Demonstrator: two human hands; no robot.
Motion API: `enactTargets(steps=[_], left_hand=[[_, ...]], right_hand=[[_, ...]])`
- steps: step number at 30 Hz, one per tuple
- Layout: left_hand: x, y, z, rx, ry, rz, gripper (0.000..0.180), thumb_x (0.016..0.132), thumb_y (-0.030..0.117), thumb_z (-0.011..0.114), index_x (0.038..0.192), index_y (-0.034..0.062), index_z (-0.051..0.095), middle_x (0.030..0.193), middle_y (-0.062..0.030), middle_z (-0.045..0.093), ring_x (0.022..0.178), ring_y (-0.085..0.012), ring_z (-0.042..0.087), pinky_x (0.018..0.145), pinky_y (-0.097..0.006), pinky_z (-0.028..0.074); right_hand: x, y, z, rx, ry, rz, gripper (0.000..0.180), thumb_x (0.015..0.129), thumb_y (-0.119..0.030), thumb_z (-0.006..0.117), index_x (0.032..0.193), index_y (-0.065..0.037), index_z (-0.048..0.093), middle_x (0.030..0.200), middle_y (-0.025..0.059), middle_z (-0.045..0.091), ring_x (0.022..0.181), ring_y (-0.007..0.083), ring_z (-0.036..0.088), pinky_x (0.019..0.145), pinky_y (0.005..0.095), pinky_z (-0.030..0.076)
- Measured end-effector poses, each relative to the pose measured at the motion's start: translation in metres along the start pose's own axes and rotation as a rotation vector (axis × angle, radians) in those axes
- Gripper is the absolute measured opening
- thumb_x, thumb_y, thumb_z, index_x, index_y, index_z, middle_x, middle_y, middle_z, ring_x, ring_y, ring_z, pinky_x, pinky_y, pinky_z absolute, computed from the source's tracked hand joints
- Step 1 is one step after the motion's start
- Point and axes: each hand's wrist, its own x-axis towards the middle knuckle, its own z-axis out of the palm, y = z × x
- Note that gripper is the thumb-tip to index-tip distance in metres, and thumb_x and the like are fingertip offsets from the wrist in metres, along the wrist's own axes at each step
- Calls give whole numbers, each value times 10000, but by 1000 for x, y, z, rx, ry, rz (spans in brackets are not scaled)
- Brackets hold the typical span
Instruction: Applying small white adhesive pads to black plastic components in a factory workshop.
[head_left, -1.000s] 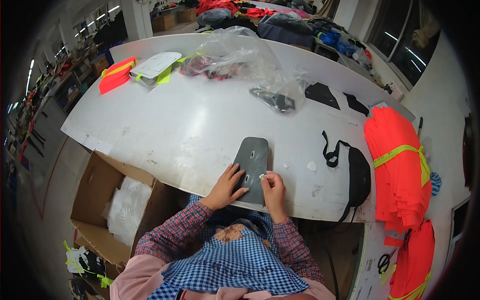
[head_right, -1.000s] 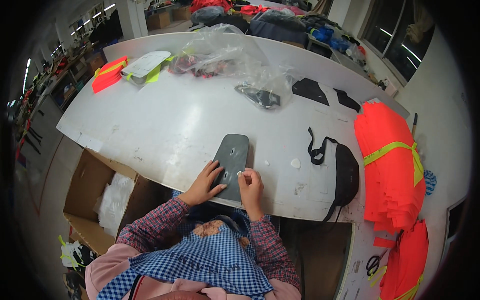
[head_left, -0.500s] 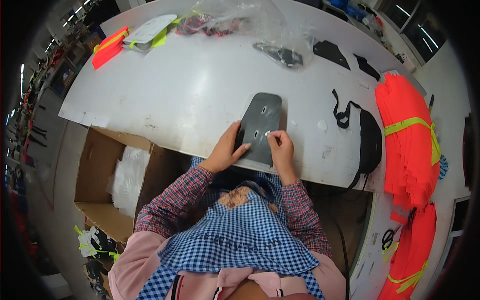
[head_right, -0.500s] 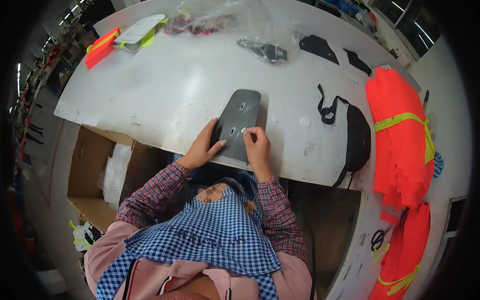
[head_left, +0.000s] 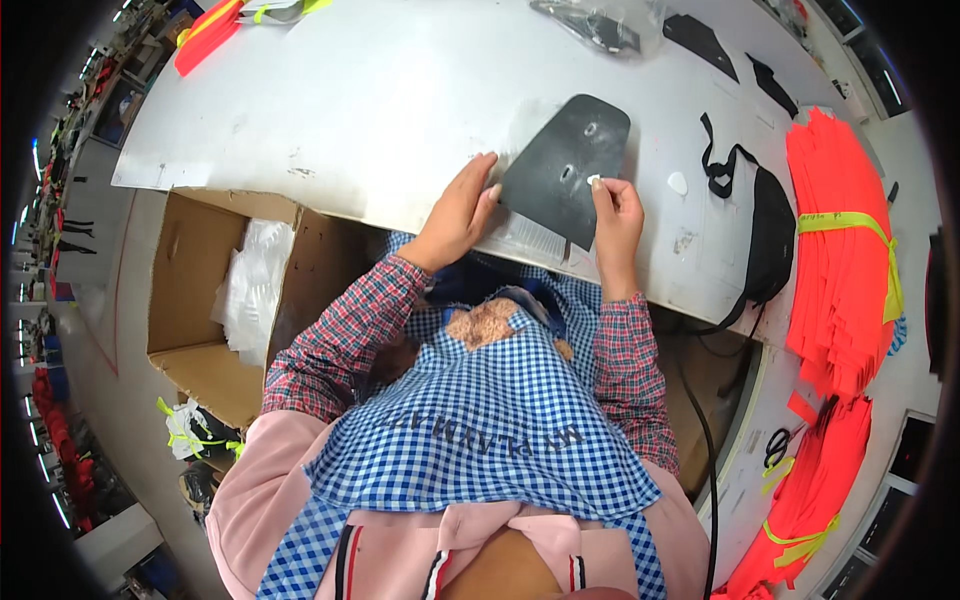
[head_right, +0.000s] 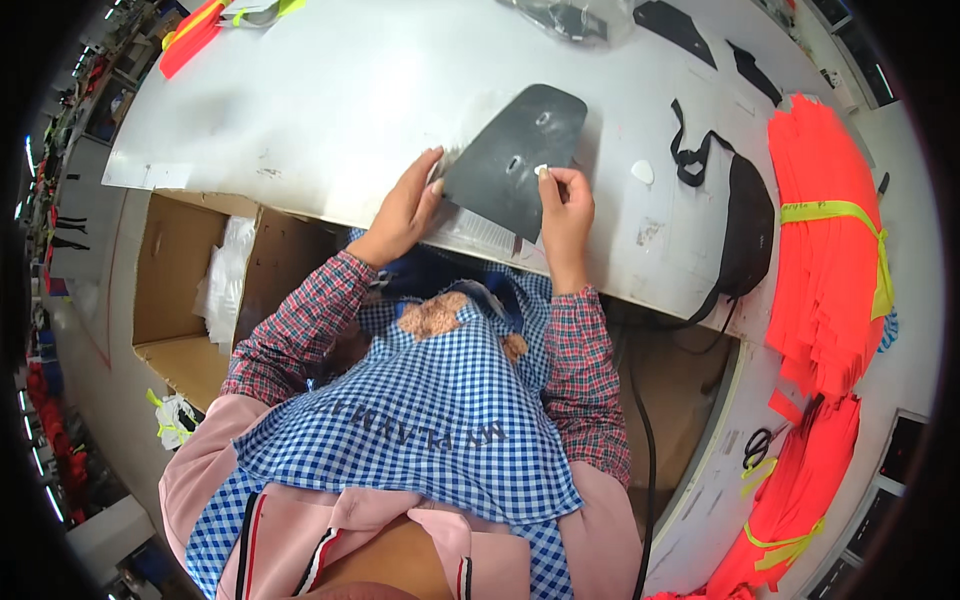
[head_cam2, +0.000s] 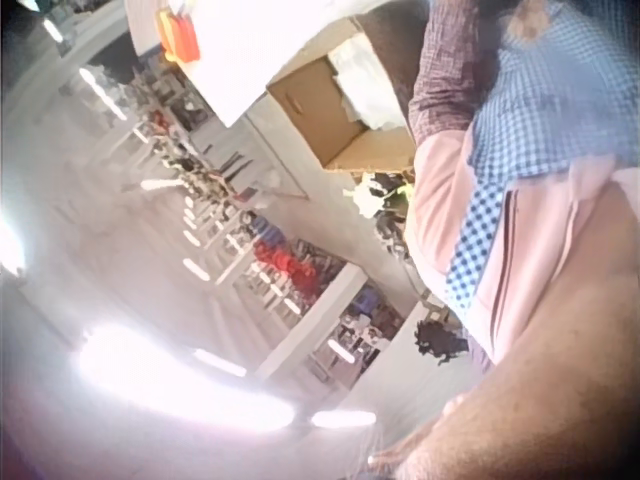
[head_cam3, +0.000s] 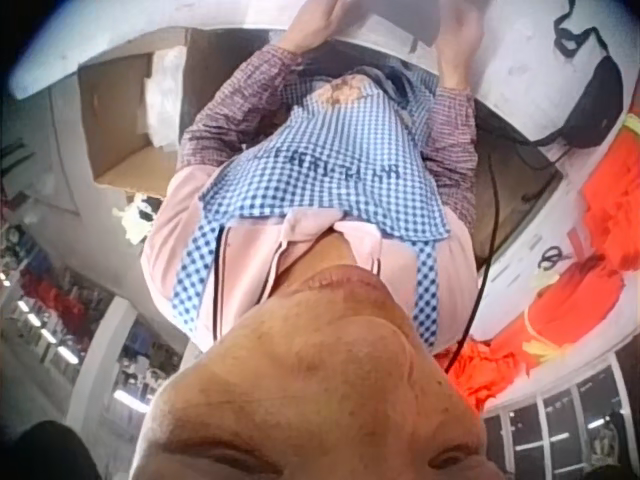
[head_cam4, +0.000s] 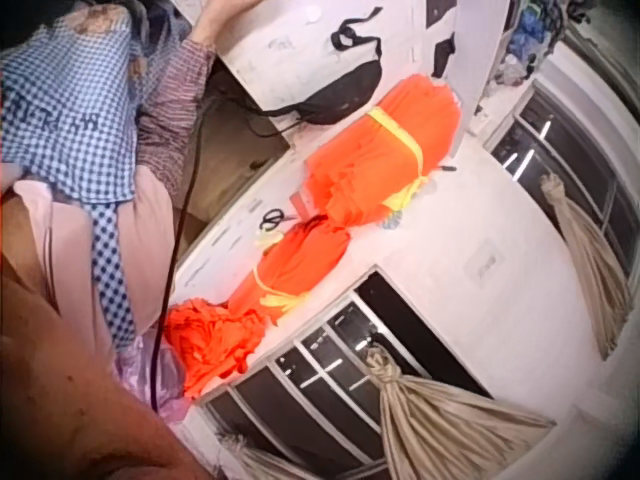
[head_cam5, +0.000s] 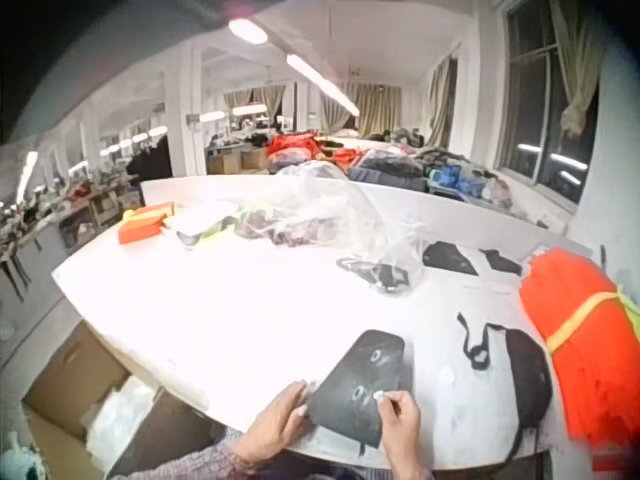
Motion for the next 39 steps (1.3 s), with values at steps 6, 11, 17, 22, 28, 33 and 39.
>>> enactTargets(steps=[6, 11, 17, 22, 28, 33, 39], left_hand=[[0, 11, -12, 111, -146, 55, 533, 984, 285, 574, 1410, -9, 446, 1474, -242, 420, 1413, -396, 350, 1156, -441, 320], [-11, 7, -13, 224, -291, 69, 594, 924, 331, 658, 1399, 20, 483, 1510, -214, 389, 1443, -394, 301, 1170, -457, 304], [-16, 6, -11, 308, -310, 86, 615, 895, 349, 694, 1391, 38, 506, 1530, -194, 373, 1446, -401, 291, 1160, -467, 323], [-18, 6, -9, 307, -303, 53, 605, 899, 361, 688, 1391, 55, 514, 1538, -182, 367, 1448, -416, 277, 1156, -473, 328], [-22, 8, -7, 472, -252, 101, 601, 883, 372, 704, 1370, 62, 536, 1535, -171, 377, 1441, -423, 285, 1159, -472, 315], [-21, 4, -6, 352, -256, 89, 607, 872, 348, 721, 1364, 47, 534, 1529, -179, 382, 1439, -406, 300, 1158, -468, 314], [-22, 6, -4, 290, -237, 85, 620, 872, 332, 723, 1366, 18, 519, 1526, -193, 379, 1438, -389, 315, 1155, -463, 323]], right_hand=[[-3, 0, 17, -19, -127, 21, 132, 924, -138, 690, 931, -16, 640, 737, -36, 597, 661, 36, 514, 595, 214, 434], [-8, -2, 21, -295, -196, 16, 159, 898, -163, 697, 915, -11, 656, 695, 31, 630, 616, 99, 552, 589, 275, 467], [-9, 4, 19, -354, -100, 13, 161, 884, -159, 710, 910, -9, 660, 768, 69, 676, 665, 148, 627, 645, 304, 515], [-9, 10, 15, -363, -82, -9, 154, 886, -146, 704, 918, -4, 654, 876, 88, 690, 702, 160, 638, 679, 309, 529], [-12, 9, 16, -359, -71, -44, 145, 889, -125, 690, 921, 8, 645, 894, 90, 689, 698, 157, 623, 673, 308, 521], [-13, 4, 17, -389, -55, -40, 142, 888, -121, 688, 922, 9, 641, 830, 86, 688, 677, 160, 626, 657, 313, 519], [-16, 3, 17, -496, -59, -134, 121, 897, -121, 662, 948, -14, 635, 797, 136, 700, 693, 252, 681, 652, 362, 529]])
